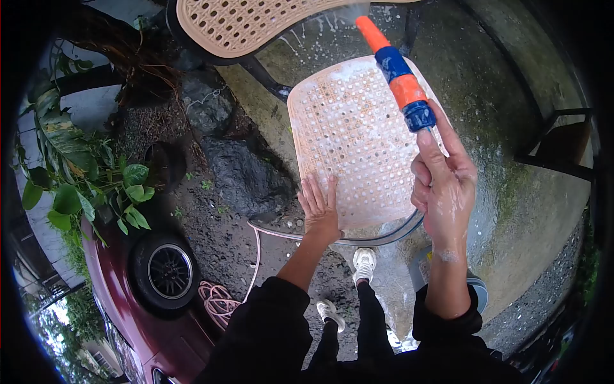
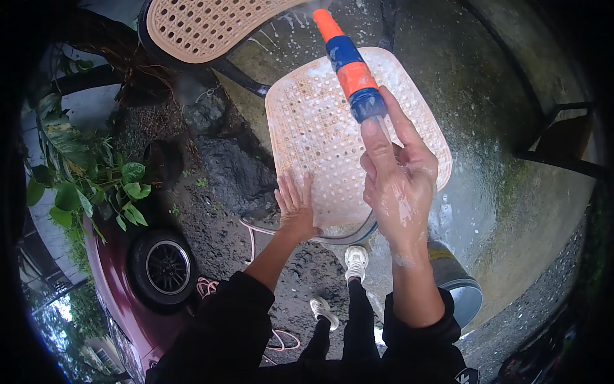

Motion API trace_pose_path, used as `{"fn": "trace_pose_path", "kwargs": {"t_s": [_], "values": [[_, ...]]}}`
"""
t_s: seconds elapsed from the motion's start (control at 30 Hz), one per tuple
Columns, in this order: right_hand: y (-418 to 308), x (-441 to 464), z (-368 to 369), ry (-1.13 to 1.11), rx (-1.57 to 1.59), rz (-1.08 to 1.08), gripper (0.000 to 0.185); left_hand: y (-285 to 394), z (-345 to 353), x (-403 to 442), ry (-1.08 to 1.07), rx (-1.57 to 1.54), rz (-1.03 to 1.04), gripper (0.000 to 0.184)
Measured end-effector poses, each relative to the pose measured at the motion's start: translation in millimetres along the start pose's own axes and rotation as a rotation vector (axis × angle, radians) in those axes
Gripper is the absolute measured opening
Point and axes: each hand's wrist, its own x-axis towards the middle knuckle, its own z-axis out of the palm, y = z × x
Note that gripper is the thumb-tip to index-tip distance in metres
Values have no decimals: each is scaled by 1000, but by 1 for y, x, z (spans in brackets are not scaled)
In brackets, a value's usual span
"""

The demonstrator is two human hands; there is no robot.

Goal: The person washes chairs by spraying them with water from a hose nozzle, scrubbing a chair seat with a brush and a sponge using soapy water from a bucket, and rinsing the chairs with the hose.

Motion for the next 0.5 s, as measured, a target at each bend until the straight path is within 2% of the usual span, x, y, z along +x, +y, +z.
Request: {"fn": "trace_pose_path", "kwargs": {"t_s": [0.13,0.2,0.27,0.4,0.5], "values": [[21,0,17,-167,-58,10,46,1,8,5,-15,65,-13,127],[25,-7,29,-265,-20,45,46,-1,26,12,89,127,-28,114],[31,-15,41,-354,-34,23,46,-3,37,16,181,165,-25,113],[38,-23,54,-467,-192,-54,46,-9,46,14,243,209,-28,111],[28,-27,53,-431,-221,-24,46,-14,50,9,260,231,-36,109]]}}
